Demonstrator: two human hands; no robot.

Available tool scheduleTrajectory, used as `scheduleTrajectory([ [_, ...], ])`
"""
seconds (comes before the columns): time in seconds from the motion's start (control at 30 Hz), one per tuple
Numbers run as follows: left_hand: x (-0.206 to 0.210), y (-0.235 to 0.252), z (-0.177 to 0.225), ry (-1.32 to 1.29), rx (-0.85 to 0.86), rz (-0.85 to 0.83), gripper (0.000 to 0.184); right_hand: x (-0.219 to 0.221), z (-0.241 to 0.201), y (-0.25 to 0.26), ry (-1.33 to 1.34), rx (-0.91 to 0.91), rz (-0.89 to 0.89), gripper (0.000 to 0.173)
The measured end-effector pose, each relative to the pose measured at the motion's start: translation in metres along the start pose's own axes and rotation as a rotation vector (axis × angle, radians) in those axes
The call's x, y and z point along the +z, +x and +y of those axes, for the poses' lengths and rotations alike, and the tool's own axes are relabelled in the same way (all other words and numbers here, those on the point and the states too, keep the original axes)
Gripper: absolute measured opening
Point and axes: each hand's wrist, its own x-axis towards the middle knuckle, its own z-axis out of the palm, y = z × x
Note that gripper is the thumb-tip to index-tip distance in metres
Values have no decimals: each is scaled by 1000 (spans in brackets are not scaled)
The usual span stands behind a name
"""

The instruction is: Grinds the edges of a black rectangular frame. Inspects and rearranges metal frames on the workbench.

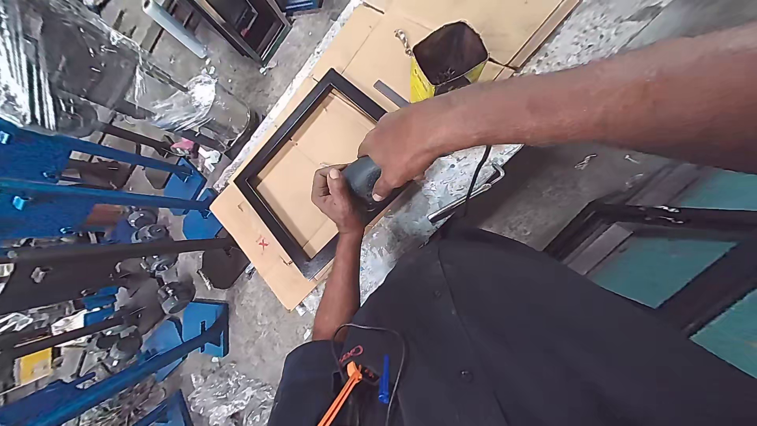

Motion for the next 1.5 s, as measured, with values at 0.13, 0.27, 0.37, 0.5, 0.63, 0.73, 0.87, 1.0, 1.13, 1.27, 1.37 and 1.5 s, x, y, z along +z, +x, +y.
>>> scheduleTrajectory([
  [0.13,1,2,-2,-7,-7,19,41,8,0,-11,-243,-97,226,80],
  [0.27,-1,-3,0,6,-15,12,41,21,6,-17,-338,-198,381,65],
  [0.37,-2,-5,-4,23,-9,10,42,24,7,-19,-341,-193,399,47],
  [0.5,0,2,-7,0,-3,56,45,24,0,-21,-344,-120,375,38],
  [0.63,-1,3,-7,-19,4,51,47,12,1,-17,-172,-118,173,59],
  [0.73,-1,2,-4,-5,-20,14,48,4,7,-7,284,-51,-150,71],
  [0.87,-3,-3,0,9,-59,-40,45,4,4,-6,301,34,-159,79],
  [1.0,-6,-5,2,16,-42,-41,44,2,-1,-7,242,29,-131,76],
  [1.13,-5,-3,5,6,-33,-34,45,2,-2,-7,219,18,-115,77],
  [1.27,-5,-2,7,4,-27,-22,44,1,-3,-6,189,7,-117,67],
  [1.37,-7,-3,9,14,-33,-33,43,0,-3,-7,181,0,-125,64],
  [1.5,-4,2,14,22,-32,-34,43,-2,-2,-10,201,-7,-123,62],
])
